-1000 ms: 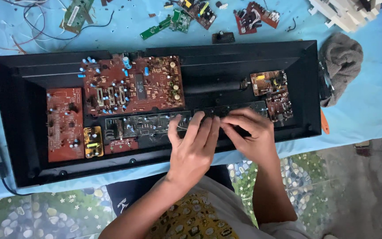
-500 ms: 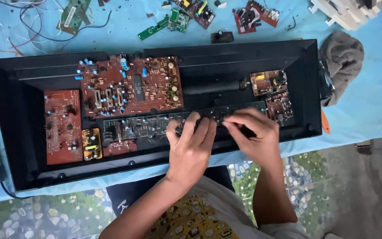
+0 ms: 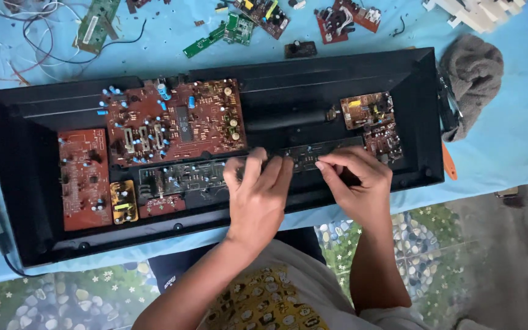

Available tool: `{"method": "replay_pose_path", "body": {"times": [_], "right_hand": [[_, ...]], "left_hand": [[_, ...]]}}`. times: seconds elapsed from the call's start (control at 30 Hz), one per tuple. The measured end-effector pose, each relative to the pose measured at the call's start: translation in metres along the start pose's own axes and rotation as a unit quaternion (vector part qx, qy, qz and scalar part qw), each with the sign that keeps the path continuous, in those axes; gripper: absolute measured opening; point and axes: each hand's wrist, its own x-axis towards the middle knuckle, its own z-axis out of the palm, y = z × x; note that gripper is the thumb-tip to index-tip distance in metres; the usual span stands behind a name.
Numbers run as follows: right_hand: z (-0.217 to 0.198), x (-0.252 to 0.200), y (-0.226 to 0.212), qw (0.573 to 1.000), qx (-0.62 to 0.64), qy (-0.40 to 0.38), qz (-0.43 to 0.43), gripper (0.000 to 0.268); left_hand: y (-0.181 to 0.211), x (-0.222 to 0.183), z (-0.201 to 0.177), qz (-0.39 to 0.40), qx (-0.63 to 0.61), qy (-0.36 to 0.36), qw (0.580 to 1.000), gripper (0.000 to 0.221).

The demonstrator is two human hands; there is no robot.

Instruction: Repairing the internal circuitry of an electronic keyboard by manipulating wires and circuit boards

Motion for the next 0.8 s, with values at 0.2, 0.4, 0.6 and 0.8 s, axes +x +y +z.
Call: {"method": "replay_pose_path", "body": {"times": [0.2, 0.4, 0.6, 0.8], "right_hand": [[0.0, -0.001, 0.003, 1.0, 0.006, -0.001, 0.011, 0.014], [0.0, -0.002, 0.002, 1.0, 0.011, -0.008, 0.025, 0.012], [-0.002, 0.002, 0.002, 1.0, 0.013, -0.015, 0.014, 0.01], [0.0, -0.001, 0.005, 0.999, 0.021, -0.003, 0.024, 0.01]], "left_hand": [[-0.007, 0.007, 0.003, 0.022, 0.026, -0.002, 0.999, 0.013], [-0.004, 0.009, 0.002, 0.039, 0.056, -0.016, 0.998, 0.011], [-0.003, 0.015, 0.0, 0.059, 0.083, -0.03, 0.994, 0.012], [-0.001, 0.016, 0.002, 0.077, 0.091, -0.042, 0.992, 0.015]]}}
